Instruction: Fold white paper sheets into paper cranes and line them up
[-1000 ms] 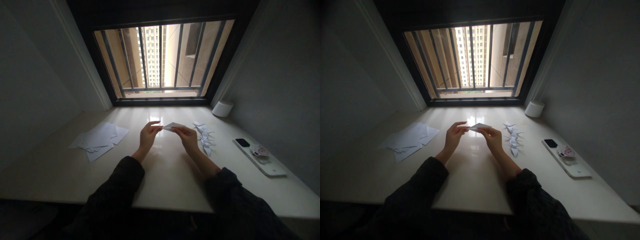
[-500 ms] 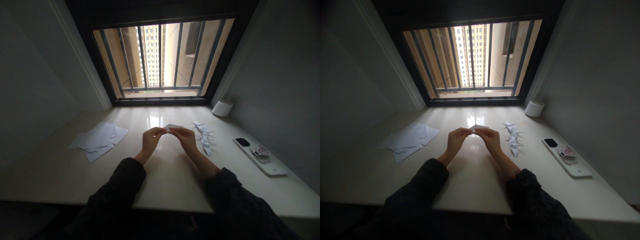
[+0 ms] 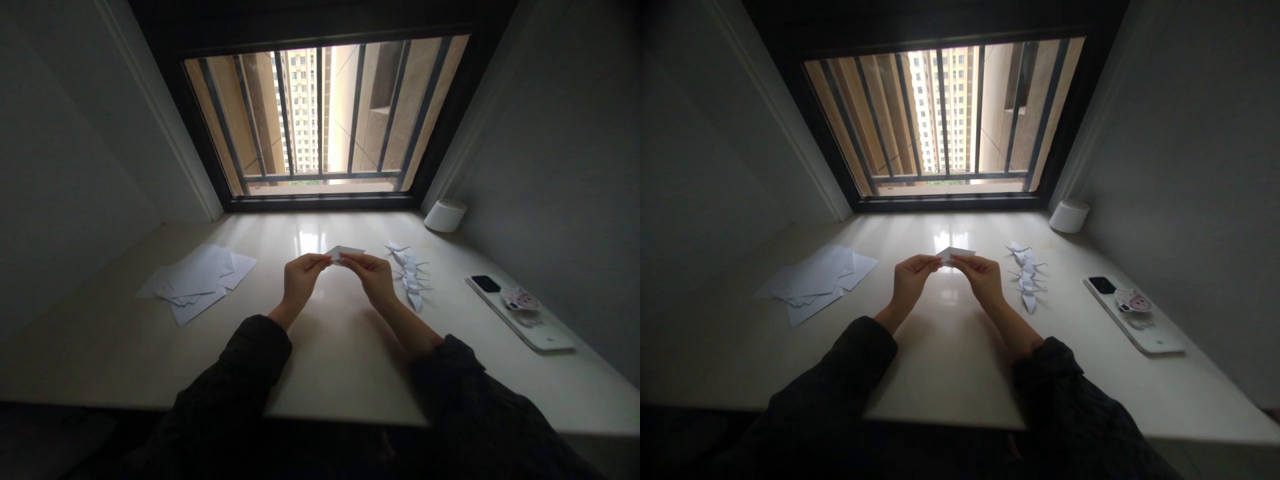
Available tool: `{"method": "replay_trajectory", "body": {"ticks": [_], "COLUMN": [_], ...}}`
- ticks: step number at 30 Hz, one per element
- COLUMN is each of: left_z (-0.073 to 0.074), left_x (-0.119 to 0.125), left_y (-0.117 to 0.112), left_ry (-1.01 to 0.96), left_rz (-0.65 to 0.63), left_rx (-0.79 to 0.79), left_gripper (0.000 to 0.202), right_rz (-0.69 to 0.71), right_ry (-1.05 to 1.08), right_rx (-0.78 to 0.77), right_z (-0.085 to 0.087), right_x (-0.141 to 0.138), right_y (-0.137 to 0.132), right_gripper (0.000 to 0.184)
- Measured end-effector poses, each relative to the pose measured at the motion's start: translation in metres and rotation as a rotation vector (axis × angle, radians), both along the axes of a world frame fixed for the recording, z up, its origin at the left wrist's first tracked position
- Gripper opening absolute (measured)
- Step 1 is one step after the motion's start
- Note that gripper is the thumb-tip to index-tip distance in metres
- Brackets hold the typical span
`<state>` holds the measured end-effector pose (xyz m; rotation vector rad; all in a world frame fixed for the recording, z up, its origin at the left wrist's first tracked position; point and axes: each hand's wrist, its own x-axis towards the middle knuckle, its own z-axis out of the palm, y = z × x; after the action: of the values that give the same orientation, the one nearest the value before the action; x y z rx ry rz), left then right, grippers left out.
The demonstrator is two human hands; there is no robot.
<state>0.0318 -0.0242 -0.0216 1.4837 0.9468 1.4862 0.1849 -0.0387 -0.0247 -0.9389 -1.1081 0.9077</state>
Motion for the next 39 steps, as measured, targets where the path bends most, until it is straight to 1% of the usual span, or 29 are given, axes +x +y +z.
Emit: {"method": "replay_trajectory", "body": {"ticks": [6, 12, 15, 19, 25, 31, 39], "left_z": [0.004, 0.003, 0.003, 0.002, 0.000, 0.002, 0.000], "left_x": [0.003, 0.004, 0.003, 0.004, 0.006, 0.009, 0.011], "left_y": [-0.005, -0.005, -0.004, -0.003, -0.003, -0.004, -0.005], "left_ry": [-0.024, -0.061, -0.096, -0.143, -0.258, -0.285, -0.326], "left_rz": [-0.017, -0.040, -0.031, -0.008, -0.062, -0.039, -0.045], "left_rx": [-0.020, -0.041, -0.057, -0.127, -0.228, -0.218, -0.205], "left_gripper": [0.021, 0.022, 0.025, 0.026, 0.028, 0.027, 0.023], "right_rz": [-0.013, -0.005, -0.021, -0.034, -0.042, -0.053, -0.070], "right_ry": [0.095, 0.089, 0.087, 0.072, 0.086, 0.119, 0.170], "right_rx": [-0.014, -0.004, 0.000, 0.005, -0.002, -0.005, -0.001], "right_z": [-0.004, -0.003, -0.002, -0.001, -0.002, -0.003, -0.003], "right_x": [-0.004, -0.003, -0.002, -0.001, 0.000, -0.002, -0.004], "right_y": [0.001, 0.000, 0.000, 0.000, 0.001, 0.001, -0.002], "right_gripper": [0.021, 0.021, 0.021, 0.022, 0.022, 0.022, 0.021]}}
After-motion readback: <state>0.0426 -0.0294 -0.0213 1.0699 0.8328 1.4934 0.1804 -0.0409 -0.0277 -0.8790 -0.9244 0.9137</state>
